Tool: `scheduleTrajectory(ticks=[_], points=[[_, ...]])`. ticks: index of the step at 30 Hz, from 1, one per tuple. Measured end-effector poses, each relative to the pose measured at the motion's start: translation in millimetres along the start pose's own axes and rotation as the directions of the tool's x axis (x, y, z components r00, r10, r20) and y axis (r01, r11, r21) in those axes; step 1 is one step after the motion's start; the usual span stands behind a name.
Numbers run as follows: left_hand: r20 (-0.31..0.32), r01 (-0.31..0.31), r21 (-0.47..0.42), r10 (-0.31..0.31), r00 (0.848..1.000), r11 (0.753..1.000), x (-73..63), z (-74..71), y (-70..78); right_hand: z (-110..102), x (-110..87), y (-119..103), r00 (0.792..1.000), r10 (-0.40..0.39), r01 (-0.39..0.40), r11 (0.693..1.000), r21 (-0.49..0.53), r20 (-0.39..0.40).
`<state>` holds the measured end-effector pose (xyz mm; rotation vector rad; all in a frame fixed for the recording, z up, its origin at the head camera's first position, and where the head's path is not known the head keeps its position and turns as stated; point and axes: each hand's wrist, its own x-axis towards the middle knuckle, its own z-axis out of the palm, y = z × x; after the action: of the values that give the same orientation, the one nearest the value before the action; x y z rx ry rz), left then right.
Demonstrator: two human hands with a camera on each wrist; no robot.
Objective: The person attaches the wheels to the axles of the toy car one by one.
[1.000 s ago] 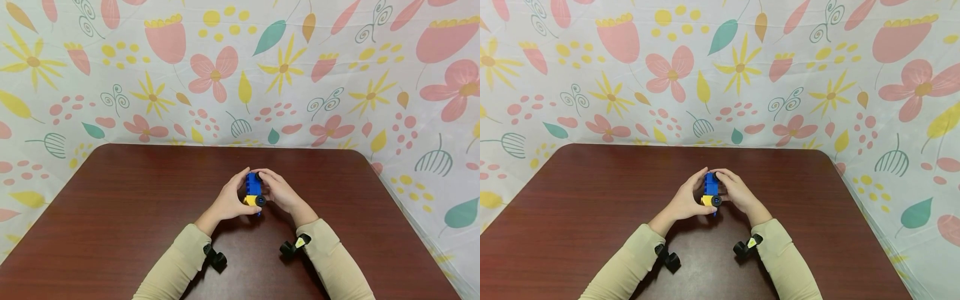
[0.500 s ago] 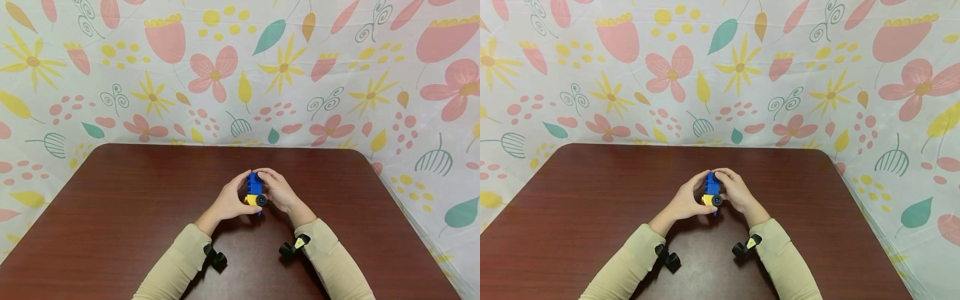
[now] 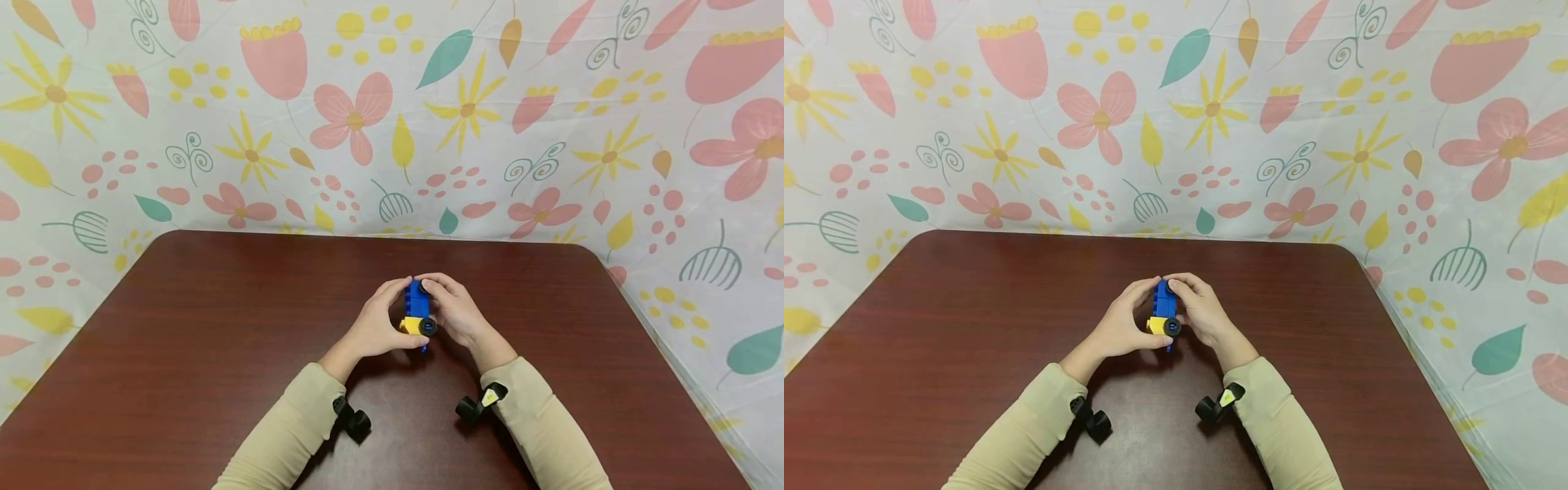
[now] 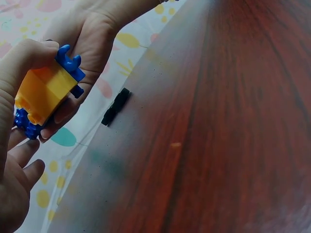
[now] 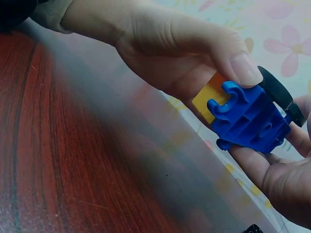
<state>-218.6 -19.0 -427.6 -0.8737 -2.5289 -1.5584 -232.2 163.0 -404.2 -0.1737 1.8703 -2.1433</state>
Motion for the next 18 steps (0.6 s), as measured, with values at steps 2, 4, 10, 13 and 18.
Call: scheduleTrajectory(ticks=[2,4,10,13,18], points=[[-0.006,0.000,0.002,0.000,1.000,1.000,0.0,0.1,0.0,-0.1,0.0,-0.2,1.000,-0.003,0.003,1.000,-0.002,0.003],[-0.010,0.004,0.007,-0.004,1.000,1.000,0.1,0.1,0.1,-0.1,0.1,-0.5,1.000,-0.006,0.006,1.000,-0.008,0.004],[-0.015,0.013,0.006,-0.013,1.000,1.000,0.4,-0.5,0.7,1.5,-0.6,-1.3,1.000,-0.018,0.018,1.000,-0.022,-0.011],[-0.015,0.015,0.007,-0.015,1.000,1.000,0.1,-0.7,0.9,2.3,-0.9,-1.2,1.000,-0.019,0.019,1.000,-0.023,-0.025],[-0.016,0.007,0.014,-0.007,1.000,1.000,0.1,-0.3,0.7,2.9,-2.4,-1.9,0.999,-0.033,0.032,0.999,-0.022,-0.024]])
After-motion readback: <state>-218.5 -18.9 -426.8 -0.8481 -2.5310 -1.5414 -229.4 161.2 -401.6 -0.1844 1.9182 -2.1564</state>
